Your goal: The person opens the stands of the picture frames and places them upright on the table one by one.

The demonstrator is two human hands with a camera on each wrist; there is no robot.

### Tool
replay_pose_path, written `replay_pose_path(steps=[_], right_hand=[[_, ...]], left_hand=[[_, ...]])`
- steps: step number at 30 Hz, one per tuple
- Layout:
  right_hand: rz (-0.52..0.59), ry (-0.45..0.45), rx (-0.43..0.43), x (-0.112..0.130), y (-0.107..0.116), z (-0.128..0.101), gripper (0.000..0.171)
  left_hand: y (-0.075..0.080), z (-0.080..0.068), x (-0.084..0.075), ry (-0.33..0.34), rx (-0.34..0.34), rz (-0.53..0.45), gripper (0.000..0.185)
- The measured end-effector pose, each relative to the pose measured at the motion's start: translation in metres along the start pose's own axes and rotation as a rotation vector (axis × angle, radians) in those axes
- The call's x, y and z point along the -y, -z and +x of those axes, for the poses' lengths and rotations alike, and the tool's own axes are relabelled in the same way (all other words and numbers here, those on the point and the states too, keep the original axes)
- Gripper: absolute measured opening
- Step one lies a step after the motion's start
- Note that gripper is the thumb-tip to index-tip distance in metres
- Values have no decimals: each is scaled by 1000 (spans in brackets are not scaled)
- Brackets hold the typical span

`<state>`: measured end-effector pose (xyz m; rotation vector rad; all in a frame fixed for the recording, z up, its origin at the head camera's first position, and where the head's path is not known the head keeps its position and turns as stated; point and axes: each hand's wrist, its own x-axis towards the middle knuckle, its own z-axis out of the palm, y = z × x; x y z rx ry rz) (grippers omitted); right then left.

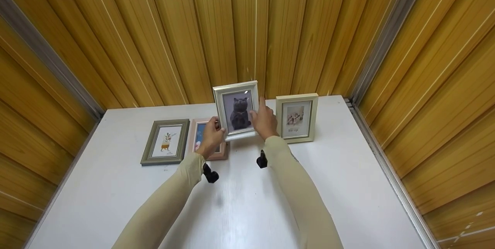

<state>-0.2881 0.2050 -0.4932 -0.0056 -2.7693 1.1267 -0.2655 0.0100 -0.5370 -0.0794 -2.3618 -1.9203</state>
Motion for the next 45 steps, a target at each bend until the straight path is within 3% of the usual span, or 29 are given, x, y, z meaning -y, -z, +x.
replay_pose_path(steps=[5,12,21,35,45], right_hand=[[-14,-21,-28,-3,0,-1,65],[-11,-81,-51,-1,0,-4,65],[50,-116,-22,5,-7,-11,76],[90,-155,-52,-11,-15,-16,79],[108,-185,-43,-19,-20,-21,81]], left_hand=[[-7,-2,0,14,15,12,34],[-20,-1,-7,39,-12,200,46],[-32,1,-2,-18,-61,331,54],[-46,5,14,19,-37,325,55],[-50,7,22,8,-30,394,51]])
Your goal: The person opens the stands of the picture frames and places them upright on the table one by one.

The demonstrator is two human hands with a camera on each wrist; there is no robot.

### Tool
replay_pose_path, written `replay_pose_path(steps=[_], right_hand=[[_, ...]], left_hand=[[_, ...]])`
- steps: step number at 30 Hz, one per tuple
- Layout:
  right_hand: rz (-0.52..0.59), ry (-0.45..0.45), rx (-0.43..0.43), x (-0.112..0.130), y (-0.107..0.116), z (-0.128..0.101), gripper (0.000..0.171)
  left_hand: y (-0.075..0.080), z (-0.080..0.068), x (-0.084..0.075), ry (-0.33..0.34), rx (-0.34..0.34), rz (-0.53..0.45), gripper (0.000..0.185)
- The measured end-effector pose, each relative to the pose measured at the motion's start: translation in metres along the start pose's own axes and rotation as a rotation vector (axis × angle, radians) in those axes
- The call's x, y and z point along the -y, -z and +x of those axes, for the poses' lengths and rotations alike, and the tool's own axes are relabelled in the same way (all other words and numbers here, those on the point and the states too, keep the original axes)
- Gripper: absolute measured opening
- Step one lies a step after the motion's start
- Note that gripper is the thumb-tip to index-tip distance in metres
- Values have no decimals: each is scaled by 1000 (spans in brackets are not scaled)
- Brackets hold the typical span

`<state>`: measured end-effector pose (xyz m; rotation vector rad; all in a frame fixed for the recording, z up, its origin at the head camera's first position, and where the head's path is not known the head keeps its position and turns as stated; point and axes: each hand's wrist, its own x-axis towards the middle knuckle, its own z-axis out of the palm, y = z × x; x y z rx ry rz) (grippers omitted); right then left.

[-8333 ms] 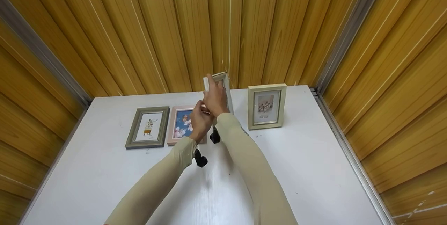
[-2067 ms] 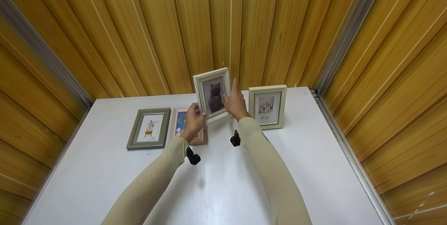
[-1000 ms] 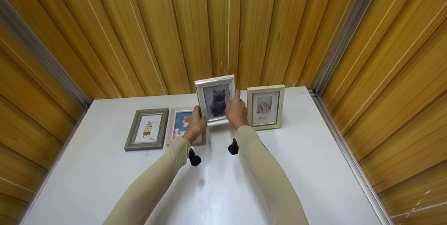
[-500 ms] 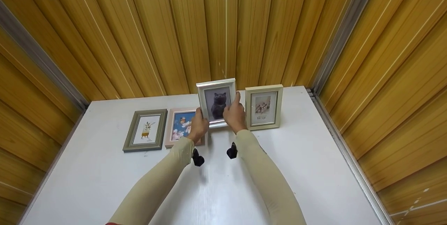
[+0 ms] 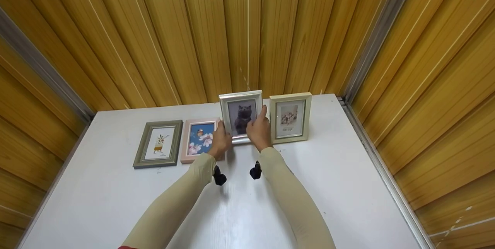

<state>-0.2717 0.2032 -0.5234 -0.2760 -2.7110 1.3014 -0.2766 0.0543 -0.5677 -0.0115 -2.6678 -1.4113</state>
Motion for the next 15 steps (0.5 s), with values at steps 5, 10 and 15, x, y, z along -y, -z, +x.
replay_pose_path(steps=[5,10,15], right_hand=[[12,-8,-1,-5,-4,-2,83],[18,-3,-6,-8,-6,-5,85],[-7,25,-26,-11,-8,-7,85]], left_hand=[[0,-2,2,-7,16,-9,48],[-1,-3,4,1,27,-36,45],[-1,-5,6,1,35,-47,47]])
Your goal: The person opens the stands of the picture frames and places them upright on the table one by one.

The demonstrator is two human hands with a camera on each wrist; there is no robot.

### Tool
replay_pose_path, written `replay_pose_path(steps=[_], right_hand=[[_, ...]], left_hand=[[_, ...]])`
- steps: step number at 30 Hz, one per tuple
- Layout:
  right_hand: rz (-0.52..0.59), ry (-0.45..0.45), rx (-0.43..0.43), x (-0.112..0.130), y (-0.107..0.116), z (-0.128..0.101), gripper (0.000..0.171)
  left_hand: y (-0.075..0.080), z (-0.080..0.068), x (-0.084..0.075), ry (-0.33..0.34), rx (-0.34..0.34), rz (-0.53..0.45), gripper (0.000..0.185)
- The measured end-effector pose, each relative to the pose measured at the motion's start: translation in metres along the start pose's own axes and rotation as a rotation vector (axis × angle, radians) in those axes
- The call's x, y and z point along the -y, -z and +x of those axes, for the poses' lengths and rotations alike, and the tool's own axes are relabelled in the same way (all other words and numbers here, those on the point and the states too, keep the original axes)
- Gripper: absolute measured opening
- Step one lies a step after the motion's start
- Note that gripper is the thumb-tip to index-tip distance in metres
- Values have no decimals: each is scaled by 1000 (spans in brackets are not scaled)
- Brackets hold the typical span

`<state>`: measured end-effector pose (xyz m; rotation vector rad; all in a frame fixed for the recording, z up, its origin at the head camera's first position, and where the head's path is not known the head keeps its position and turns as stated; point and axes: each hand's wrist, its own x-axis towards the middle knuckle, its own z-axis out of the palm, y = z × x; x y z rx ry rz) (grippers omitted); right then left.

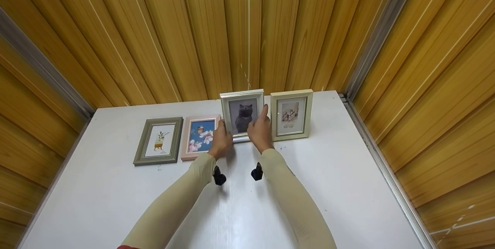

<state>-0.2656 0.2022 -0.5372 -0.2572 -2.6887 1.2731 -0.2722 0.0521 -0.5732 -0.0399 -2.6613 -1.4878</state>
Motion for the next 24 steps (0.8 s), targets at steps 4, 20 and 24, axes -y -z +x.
replay_pose_path(steps=[4,20,24], right_hand=[[-16,6,2,-2,1,-2,86],[0,62,10,-5,5,-5,85],[-7,75,11,-6,5,-5,85]], left_hand=[[0,-2,-1,20,22,-5,47],[0,-6,-3,24,22,7,49],[-1,-7,-3,14,23,-5,44]])
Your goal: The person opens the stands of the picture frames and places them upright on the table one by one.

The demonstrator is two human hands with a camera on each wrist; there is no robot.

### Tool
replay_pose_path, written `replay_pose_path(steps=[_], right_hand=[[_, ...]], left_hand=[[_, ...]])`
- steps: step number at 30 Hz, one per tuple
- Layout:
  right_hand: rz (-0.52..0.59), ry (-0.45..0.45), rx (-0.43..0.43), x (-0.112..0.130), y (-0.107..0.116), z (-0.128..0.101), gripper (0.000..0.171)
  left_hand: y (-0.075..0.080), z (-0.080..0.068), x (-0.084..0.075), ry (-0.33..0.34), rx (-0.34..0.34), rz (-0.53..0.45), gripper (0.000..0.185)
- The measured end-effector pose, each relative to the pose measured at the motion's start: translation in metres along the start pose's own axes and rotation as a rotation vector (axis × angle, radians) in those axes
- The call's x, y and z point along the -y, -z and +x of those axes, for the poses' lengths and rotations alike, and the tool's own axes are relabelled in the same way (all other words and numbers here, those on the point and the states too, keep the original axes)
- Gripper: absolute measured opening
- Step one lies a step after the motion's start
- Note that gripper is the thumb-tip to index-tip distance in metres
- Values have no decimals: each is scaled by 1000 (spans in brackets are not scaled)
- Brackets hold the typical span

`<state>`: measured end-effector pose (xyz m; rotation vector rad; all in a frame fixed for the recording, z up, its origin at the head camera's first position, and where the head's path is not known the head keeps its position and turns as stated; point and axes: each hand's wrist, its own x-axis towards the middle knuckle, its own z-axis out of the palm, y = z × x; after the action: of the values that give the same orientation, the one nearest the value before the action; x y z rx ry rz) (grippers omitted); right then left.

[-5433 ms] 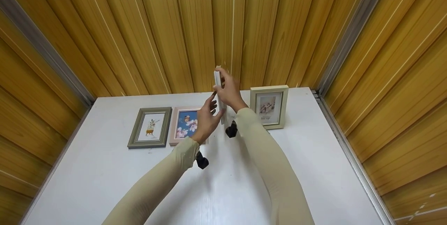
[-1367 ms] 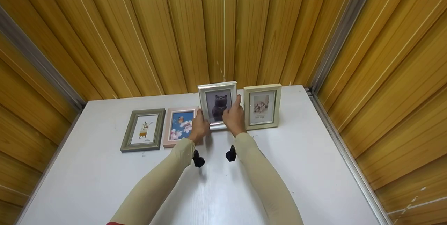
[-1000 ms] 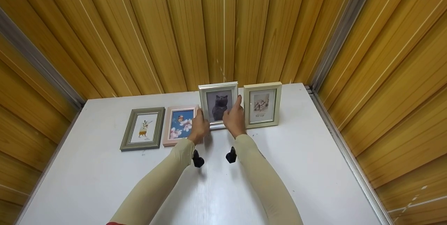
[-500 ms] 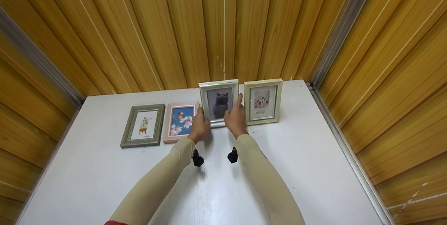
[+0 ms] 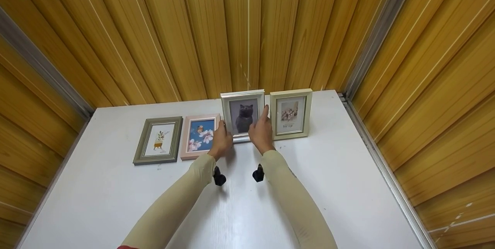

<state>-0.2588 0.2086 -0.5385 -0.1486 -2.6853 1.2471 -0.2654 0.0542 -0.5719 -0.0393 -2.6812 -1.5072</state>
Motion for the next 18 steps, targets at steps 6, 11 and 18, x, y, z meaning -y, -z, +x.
replay_pose_path(steps=[6,11,18], right_hand=[[-22,-12,11,7,6,0,88],[-31,-15,27,15,14,-3,90],[-31,13,37,23,23,-9,89]], left_hand=[[5,2,-3,6,26,4,52],[15,1,-5,2,49,15,57],[37,-3,-4,-49,61,27,66]])
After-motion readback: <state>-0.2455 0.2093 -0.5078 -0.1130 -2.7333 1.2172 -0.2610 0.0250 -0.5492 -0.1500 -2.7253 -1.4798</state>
